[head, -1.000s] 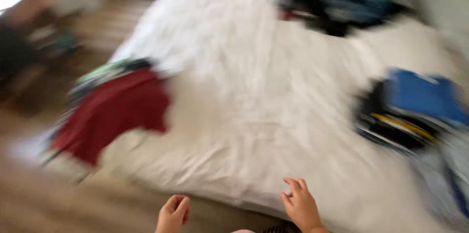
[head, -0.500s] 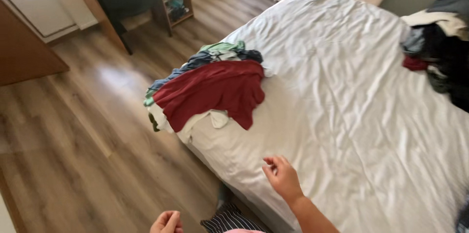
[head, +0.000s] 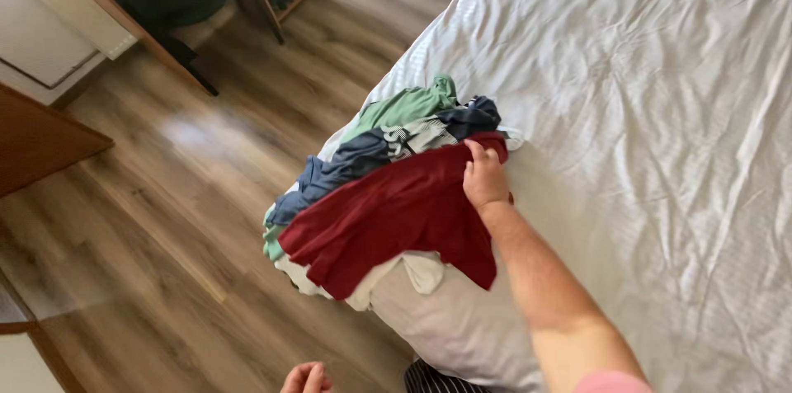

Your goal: The person picks up several t-shirts from a pile on a bed one at a time, spreads each one flat on the bedsheet, folds the sides inward, and then folds the body to form a neat rectangle before placing it on a stack.

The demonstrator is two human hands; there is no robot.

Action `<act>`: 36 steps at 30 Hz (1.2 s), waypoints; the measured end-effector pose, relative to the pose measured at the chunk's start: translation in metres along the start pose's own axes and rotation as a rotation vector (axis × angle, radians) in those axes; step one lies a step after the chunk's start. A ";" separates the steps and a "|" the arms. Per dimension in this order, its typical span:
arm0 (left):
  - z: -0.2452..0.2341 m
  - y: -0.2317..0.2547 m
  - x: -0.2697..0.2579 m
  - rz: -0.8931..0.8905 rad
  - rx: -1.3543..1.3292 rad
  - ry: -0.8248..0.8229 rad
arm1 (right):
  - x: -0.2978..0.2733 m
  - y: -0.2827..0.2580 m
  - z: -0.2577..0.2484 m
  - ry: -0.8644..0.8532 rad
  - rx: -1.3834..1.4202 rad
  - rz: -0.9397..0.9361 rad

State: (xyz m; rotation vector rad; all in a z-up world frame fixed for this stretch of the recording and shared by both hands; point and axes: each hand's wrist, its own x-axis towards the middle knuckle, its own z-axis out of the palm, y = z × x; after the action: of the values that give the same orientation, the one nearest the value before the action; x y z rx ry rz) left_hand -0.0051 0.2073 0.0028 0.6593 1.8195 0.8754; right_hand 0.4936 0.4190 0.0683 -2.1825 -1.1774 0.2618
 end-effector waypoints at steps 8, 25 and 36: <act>0.029 0.051 0.013 -0.117 -0.069 -0.160 | 0.004 0.000 -0.008 0.075 -0.129 -0.168; 0.068 0.313 -0.079 1.117 -0.042 -0.971 | -0.266 -0.179 -0.223 -0.201 1.818 -0.370; 0.065 0.307 -0.152 0.429 -0.008 -1.653 | -0.419 -0.222 -0.253 -0.017 2.100 -0.236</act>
State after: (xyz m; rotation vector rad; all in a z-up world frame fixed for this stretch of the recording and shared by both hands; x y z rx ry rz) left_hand 0.1296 0.2927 0.3123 1.2462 0.1796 0.2865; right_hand 0.2138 0.0579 0.3516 -0.1839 -0.4514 0.8566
